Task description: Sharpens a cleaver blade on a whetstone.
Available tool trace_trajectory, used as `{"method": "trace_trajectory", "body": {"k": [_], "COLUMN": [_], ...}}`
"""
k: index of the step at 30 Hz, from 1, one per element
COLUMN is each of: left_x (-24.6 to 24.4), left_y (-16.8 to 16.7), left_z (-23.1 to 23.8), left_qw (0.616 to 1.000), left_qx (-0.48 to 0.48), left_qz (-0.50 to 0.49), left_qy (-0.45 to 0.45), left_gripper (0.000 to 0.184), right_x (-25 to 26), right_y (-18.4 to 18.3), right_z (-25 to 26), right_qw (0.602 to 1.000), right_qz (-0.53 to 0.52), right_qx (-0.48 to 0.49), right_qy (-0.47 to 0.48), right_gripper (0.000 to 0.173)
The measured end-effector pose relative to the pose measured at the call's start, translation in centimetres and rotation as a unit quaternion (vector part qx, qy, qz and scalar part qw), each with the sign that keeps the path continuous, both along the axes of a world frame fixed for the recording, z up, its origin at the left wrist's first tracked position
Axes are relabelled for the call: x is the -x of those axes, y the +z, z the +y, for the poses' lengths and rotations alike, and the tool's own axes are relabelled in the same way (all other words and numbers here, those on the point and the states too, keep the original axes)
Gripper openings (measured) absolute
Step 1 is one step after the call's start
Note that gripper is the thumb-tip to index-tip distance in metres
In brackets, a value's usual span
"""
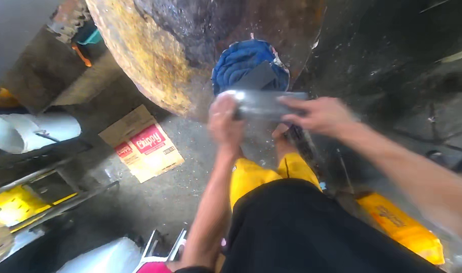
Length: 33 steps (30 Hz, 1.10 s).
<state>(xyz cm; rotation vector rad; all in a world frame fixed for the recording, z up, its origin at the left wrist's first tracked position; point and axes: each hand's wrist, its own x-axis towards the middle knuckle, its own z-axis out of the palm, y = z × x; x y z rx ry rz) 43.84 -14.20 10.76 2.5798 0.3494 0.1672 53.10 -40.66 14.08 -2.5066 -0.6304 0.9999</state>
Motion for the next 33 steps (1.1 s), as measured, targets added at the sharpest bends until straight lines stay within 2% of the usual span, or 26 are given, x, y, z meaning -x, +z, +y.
{"method": "trace_trajectory", "body": {"k": [2,4,6,8,10,12,13,15,19,21,23,25,27,29,31,33], "left_x": [-4.6,-6.8,-4.7,0.9,6.7,9.9,9.2,5.6,-4.8,-8.1,-6.4,-1.1,5.7,10.5,9.7,6.3], "left_y": [-0.5,-0.9,-0.7,-0.4,0.7,1.9,2.4,2.5,-0.1,-1.0,-1.1,-1.1,0.3,1.5,1.5,1.1], "left_z": [-6.9,-9.4,-5.4,3.4,12.1,15.3,14.7,9.9,-4.9,-8.9,-6.6,1.2,9.7,14.2,13.5,8.1], "left_qw": [0.997,0.993,0.996,0.998,0.992,0.985,0.985,0.994,0.998,0.994,0.994,0.998,0.996,0.988,0.989,0.997], "left_qx": [0.034,0.064,0.048,-0.002,-0.044,-0.060,-0.055,-0.022,0.020,0.059,0.052,0.015,-0.023,-0.053,-0.051,-0.008], "left_qz": [0.000,-0.008,0.009,0.061,0.113,0.140,0.134,0.095,0.008,-0.013,0.006,0.029,0.088,0.116,0.088,0.044], "left_qy": [-0.065,-0.095,-0.078,-0.024,0.030,0.087,0.095,0.058,-0.055,-0.096,-0.093,-0.045,0.013,0.084,0.104,0.067], "left_gripper": [0.056,0.058,0.057,0.057,0.060,0.059,0.057,0.055,0.056,0.058,0.059,0.060,0.060,0.058,0.057,0.055], "right_x": [-1.4,-2.6,-2.4,-0.7,1.6,3.0,2.8,1.2,-2.0,-3.4,-3.1,-1.7,0.5,2.5,2.2,1.1], "right_y": [2.5,4.0,3.6,1.2,-1.4,-1.6,-1.3,-0.9,1.8,3.0,2.9,1.0,-1.0,-1.6,-1.4,-1.0], "right_z": [-7.5,-9.2,-4.8,3.8,13.0,17.6,17.4,12.0,-5.6,-9.5,-6.7,1.2,10.5,16.9,16.9,10.4], "right_qw": [0.995,0.990,0.994,0.999,0.995,0.983,0.981,0.990,0.998,0.991,0.994,0.999,0.996,0.982,0.980,0.992], "right_qz": [-0.041,-0.067,-0.050,0.010,0.038,0.066,0.072,0.061,-0.028,-0.072,-0.066,-0.020,0.040,0.072,0.073,0.056], "right_qx": [0.063,0.084,0.078,0.041,-0.034,-0.097,-0.107,-0.075,0.028,0.049,0.050,0.027,-0.027,-0.092,-0.107,-0.064], "right_qy": [-0.067,-0.090,-0.057,0.007,0.087,0.143,0.143,0.098,-0.053,-0.097,-0.076,-0.009,0.074,0.147,0.152,0.099], "right_gripper": [0.055,0.056,0.057,0.055,0.053,0.051,0.051,0.051,0.055,0.056,0.056,0.056,0.052,0.049,0.049,0.050]}}
